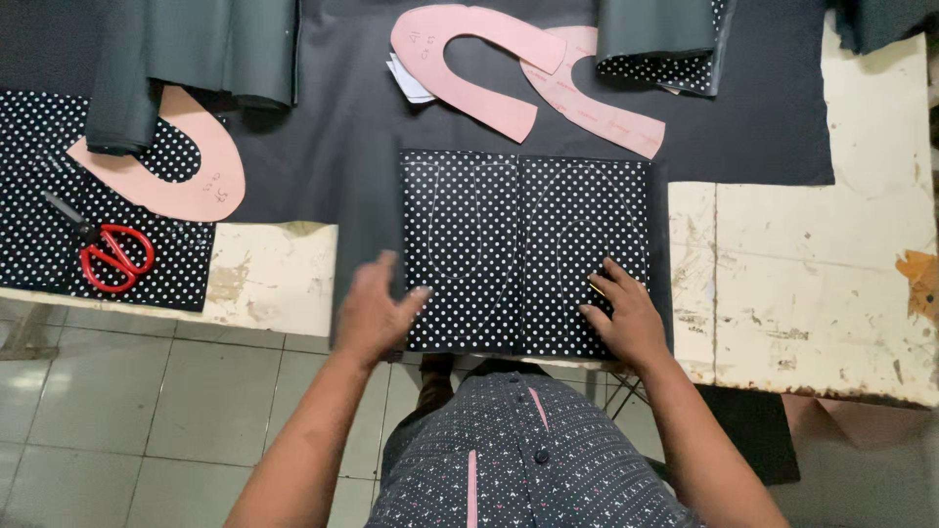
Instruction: The person places a pink paper pattern on a black polka-dotted fabric, traces its outline with a pencil, and cuts the fabric along the traced line using scissors. The person then folds the cut fabric and places it aside.
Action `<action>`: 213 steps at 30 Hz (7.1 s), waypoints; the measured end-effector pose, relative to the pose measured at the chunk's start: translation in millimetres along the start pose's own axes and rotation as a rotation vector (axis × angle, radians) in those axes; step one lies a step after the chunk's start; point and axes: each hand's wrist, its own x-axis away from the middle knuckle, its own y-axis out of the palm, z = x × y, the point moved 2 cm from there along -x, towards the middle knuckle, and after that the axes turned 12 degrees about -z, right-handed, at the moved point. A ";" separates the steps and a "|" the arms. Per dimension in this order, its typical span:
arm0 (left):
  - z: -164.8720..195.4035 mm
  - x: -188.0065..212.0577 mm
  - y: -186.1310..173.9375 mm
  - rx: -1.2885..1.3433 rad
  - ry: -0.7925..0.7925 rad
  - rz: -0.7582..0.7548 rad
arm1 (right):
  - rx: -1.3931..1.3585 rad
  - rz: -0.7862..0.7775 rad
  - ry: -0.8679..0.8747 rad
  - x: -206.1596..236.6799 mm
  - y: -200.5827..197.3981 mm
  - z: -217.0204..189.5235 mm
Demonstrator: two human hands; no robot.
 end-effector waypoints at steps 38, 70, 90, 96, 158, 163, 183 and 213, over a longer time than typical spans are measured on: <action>126.8 -25.1 126.9 -0.128 0.085 -0.028 | -0.278 -0.033 0.440 37.9 -35.2 86.7; 50.1 2.4 -84.3 0.064 0.725 0.182 | -0.848 -0.408 0.473 -1.4 44.2 -65.1; -195.1 -289.8 -375.5 -0.435 -0.046 0.146 | -0.951 -0.242 0.623 -166.3 96.7 -288.2; -201.3 -302.4 -372.4 -0.292 -0.029 0.075 | -0.451 -0.188 0.103 -230.3 100.1 -307.9; -837.2 261.4 -590.5 0.937 -0.509 0.145 | -0.316 -0.113 -0.859 -284.4 513.4 -1086.5; -960.3 262.2 -660.3 1.029 -0.711 0.471 | -0.309 -0.359 -0.831 -356.4 572.7 -1240.7; -1246.9 -6.8 -1110.8 0.323 -0.246 0.617 | 0.045 -0.848 -0.248 -547.0 801.0 -1512.7; -1471.6 -47.8 -1313.3 0.002 -0.508 0.651 | -0.271 -0.727 -0.142 -621.8 882.1 -1761.9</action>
